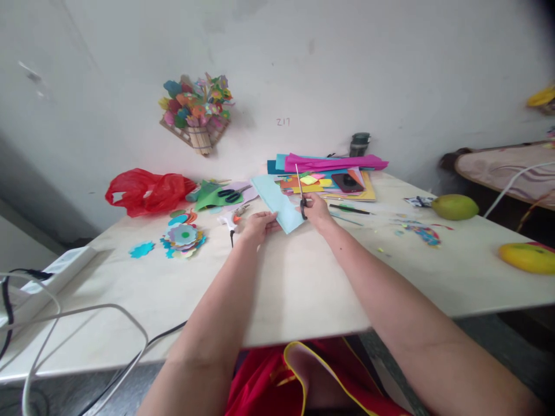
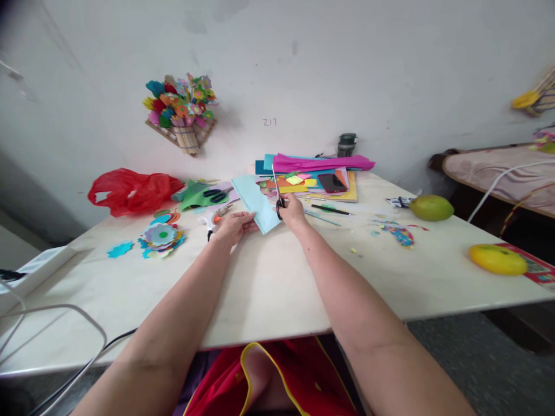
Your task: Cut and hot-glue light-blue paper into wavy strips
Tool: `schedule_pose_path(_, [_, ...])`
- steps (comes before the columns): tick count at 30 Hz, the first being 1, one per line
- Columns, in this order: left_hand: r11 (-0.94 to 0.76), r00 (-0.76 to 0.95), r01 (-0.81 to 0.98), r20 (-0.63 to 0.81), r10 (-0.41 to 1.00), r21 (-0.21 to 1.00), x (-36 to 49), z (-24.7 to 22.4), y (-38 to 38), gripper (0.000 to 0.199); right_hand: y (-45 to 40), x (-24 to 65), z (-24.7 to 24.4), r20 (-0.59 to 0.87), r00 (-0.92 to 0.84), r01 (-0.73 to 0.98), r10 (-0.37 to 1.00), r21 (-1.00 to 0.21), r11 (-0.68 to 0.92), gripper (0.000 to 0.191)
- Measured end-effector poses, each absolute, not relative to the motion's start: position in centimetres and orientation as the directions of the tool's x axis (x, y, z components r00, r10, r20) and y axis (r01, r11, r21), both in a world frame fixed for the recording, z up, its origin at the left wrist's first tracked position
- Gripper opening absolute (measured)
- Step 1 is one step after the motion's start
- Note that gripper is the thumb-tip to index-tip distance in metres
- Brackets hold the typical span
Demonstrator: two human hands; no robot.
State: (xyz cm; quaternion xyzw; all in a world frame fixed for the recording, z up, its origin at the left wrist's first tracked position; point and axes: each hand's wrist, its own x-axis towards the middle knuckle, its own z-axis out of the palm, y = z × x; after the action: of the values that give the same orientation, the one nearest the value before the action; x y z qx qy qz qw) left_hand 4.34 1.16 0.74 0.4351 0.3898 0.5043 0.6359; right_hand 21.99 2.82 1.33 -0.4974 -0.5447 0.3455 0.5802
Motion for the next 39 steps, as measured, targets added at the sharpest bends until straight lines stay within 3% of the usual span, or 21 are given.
schedule_pose_path(3, [0.127, 0.159, -0.283, -0.084, 0.984, 0.951, 4.2, 1.0, 1.0, 0.017, 2.9, 22.0, 1.3, 0.295, 0.188, 0.177, 0.937, -0.948, 0.263, 0.037])
schedule_pose_path(7, [-0.018, -0.028, -0.347, 0.009, 1.0, 0.938, 3.8, 1.0, 1.1, 0.018, 2.1, 22.0, 1.9, 0.177, 0.18, 0.164, 0.968, -0.975, 0.148, 0.028])
schedule_pose_path(13, [-0.116, -0.196, -0.45, 0.029, 0.98, 0.885, 3.3, 0.8, 1.6, 0.017, 0.8, 23.1, 2.5, -0.008, -0.111, 0.155, 0.994, -0.988, 0.009, 0.029])
schedule_pose_path(18, [-0.124, -0.203, -0.487, 0.026, 0.979, 0.865, 3.1, 0.7, 1.7, 0.016, 0.1, 24.3, 2.8, -0.091, -0.364, 0.179, 0.927, -0.983, -0.026, 0.036])
schedule_pose_path(24, [-0.135, -0.215, -0.527, 0.022, 0.976, 0.839, 2.9, 0.6, 1.8, 0.014, -0.1, 25.4, 3.1, -0.098, -0.497, 0.192, 0.862, -0.981, -0.001, 0.036])
schedule_pose_path(39, [-0.134, -0.225, -0.528, 0.014, 0.974, 0.838, 2.8, 0.1, 2.4, 0.011, 0.3, 26.7, 2.6, -0.095, -0.567, 0.118, 0.818, -0.992, -0.033, 0.037])
